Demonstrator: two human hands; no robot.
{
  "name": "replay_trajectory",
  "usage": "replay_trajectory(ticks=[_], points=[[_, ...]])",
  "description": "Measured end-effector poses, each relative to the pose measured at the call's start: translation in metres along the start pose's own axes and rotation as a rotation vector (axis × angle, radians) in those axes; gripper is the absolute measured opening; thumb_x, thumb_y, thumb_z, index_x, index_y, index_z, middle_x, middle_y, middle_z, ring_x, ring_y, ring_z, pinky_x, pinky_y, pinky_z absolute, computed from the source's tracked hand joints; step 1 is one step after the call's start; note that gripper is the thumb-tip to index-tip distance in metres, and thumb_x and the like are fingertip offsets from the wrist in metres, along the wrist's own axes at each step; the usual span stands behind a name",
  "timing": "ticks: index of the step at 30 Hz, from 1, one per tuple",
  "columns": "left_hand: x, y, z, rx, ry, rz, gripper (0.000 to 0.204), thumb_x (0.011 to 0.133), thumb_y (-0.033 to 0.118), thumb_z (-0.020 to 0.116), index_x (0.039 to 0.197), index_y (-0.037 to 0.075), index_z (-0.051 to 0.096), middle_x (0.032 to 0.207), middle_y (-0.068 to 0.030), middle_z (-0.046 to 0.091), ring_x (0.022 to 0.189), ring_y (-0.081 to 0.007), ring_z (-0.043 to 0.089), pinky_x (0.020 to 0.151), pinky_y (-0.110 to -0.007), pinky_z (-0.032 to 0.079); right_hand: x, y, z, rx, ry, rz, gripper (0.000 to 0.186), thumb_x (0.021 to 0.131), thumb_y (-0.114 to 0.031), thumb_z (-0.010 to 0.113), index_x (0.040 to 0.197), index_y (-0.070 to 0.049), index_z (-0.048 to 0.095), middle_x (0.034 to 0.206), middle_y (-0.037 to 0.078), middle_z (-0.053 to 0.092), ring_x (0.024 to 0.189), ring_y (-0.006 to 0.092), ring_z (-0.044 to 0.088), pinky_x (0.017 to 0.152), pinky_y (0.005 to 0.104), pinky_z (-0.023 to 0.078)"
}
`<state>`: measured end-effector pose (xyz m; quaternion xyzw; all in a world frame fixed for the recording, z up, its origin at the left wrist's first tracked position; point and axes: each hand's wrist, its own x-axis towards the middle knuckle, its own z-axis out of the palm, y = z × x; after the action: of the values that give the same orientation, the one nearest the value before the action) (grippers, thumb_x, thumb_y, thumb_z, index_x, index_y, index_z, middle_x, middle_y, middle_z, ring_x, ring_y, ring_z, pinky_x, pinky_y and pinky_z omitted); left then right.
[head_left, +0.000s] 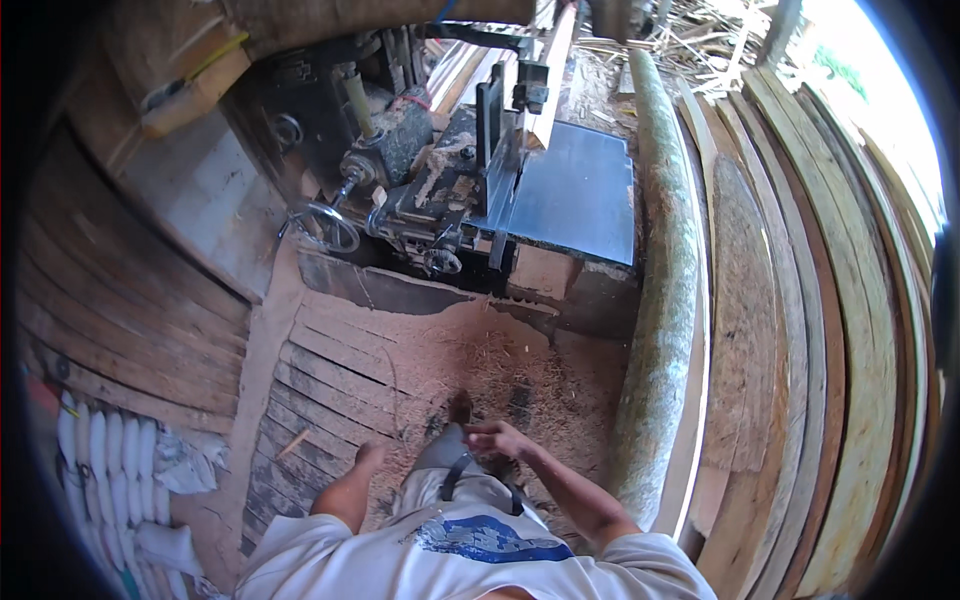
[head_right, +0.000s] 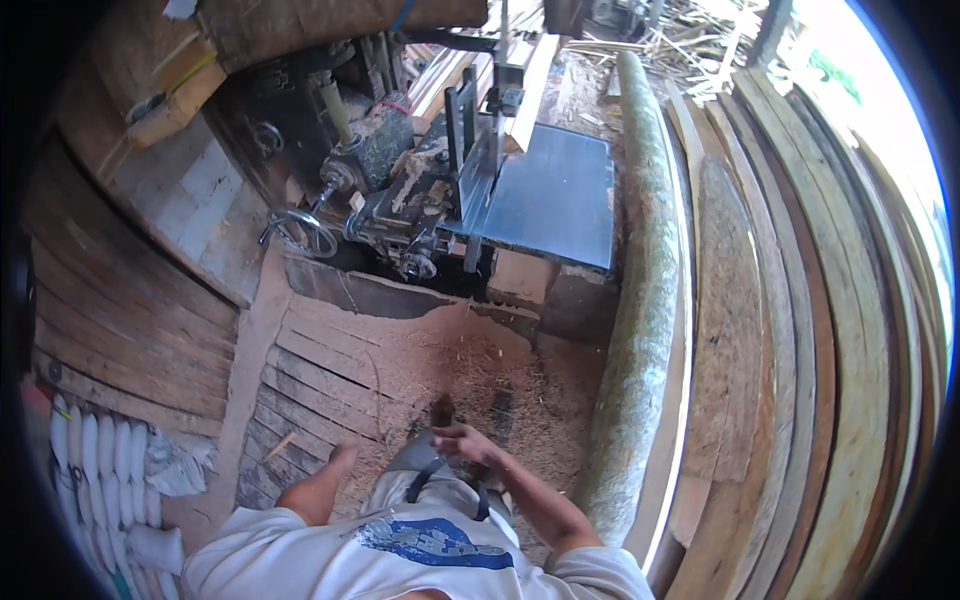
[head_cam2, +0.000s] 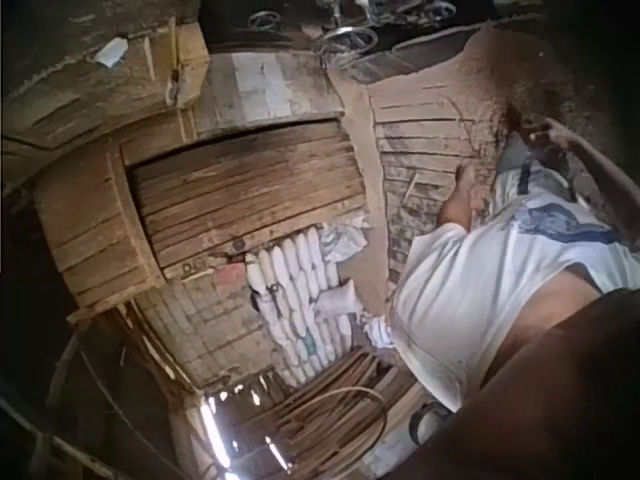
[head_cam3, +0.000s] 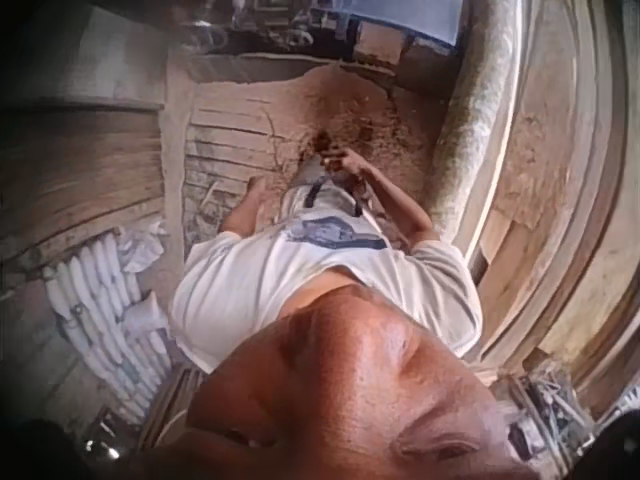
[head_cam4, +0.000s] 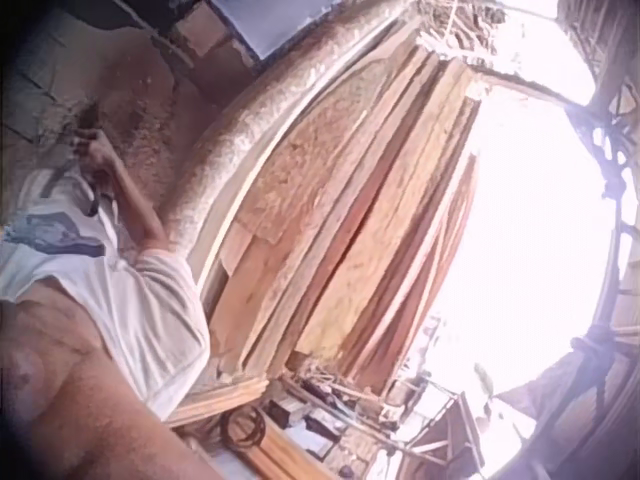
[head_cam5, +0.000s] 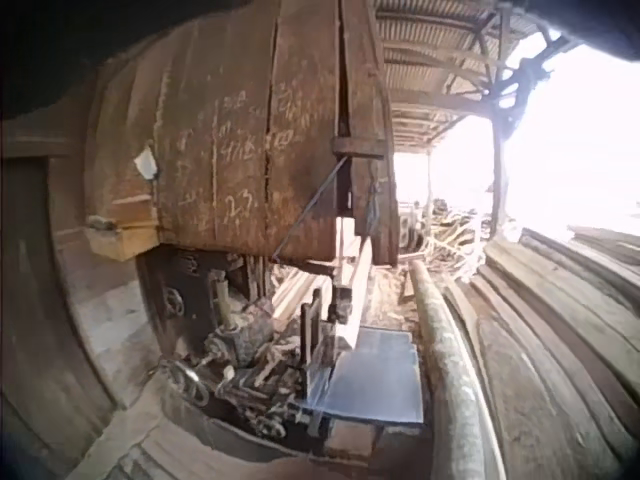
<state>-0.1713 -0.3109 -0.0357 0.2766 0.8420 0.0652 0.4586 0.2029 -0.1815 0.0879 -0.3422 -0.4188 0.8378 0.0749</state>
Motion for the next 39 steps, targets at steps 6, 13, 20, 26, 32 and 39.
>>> replay_trajectory(ticks=[6, 13, 20, 26, 32, 39], points=[[-0.052, -0.076, -0.032, 0.495, -0.281, 0.266, 0.045, 0.081, 0.048, 0.056, 0.082, 0.005, 0.070, 0.073, -0.0113, 0.067, 0.064, -0.0237, 0.062, 0.064, -0.039, 0.050, -0.127, 0.159, 0.029, 0.248, 0.442, 0.107, 0.060, 0.091, -0.036, 0.061, 0.140, -0.007, 0.043, 0.122, 0.010, 0.062, 0.104, 0.0245, 0.061, 0.091, 0.0390, 0.048], [-0.018, 0.035, -0.016, 0.644, -0.358, 0.597, 0.035, 0.076, 0.040, 0.066, 0.071, 0.006, 0.068, 0.072, -0.0131, 0.067, 0.070, -0.0243, 0.064, 0.064, -0.040, 0.047, -0.133, 0.316, 0.159, 0.501, 1.053, 0.011, 0.042, 0.087, -0.028, 0.063, 0.121, -0.003, 0.061, 0.102, 0.011, 0.068, 0.083, 0.0211, 0.065, 0.077, 0.0356, 0.050], [-0.097, 0.085, 0.022, -0.179, -0.396, 0.603, 0.027, 0.084, 0.031, 0.066, 0.089, 0.005, 0.063, 0.075, -0.0018, 0.064, 0.066, -0.0116, 0.059, 0.062, -0.028, 0.048, -0.127, 0.376, 0.265, 0.076, 1.400, 0.186, 0.035, 0.083, -0.029, 0.068, 0.104, -0.001, 0.071, 0.092, 0.013, 0.071, 0.081, 0.0200, 0.067, 0.077, 0.0276, 0.050], [-0.081, -0.105, 0.036, 0.137, -0.479, 0.550, 0.037, 0.077, 0.039, 0.070, 0.093, 0.006, 0.067, 0.083, -0.0086, 0.069, 0.072, -0.0181, 0.064, 0.067, -0.034, 0.050, -0.159, 0.360, 0.282, 0.448, 1.192, 0.255, 0.019, 0.085, -0.027, 0.066, 0.094, -0.010, 0.068, 0.074, 0.002, 0.062, 0.062, 0.0133, 0.059, 0.052, 0.0287, 0.045], [-0.082, -0.284, -0.044, 0.362, -0.422, 0.007, 0.043, 0.073, 0.043, 0.068, 0.089, 0.003, 0.069, 0.072, -0.0134, 0.065, 0.065, -0.0248, 0.064, 0.058, -0.037, 0.050, -0.146, 0.354, 0.296, 0.270, 1.139, 0.366, 0.029, 0.087, -0.025, 0.064, 0.105, -0.002, 0.068, 0.089, 0.010, 0.069, 0.075, 0.0191, 0.065, 0.062, 0.0338, 0.051], [-0.041, -0.294, -0.082, 0.318, -0.341, -0.021, 0.044, 0.076, 0.039, 0.065, 0.097, 0.000, 0.068, 0.092, -0.0191, 0.067, 0.080, -0.0295, 0.065, 0.073, -0.041, 0.051, -0.141, 0.348, 0.322, 0.304, 1.166, 0.075, 0.028, 0.087, -0.016, 0.063, 0.106, 0.004, 0.066, 0.092, 0.012, 0.068, 0.077, 0.0184, 0.065, 0.069, 0.0286, 0.051]])
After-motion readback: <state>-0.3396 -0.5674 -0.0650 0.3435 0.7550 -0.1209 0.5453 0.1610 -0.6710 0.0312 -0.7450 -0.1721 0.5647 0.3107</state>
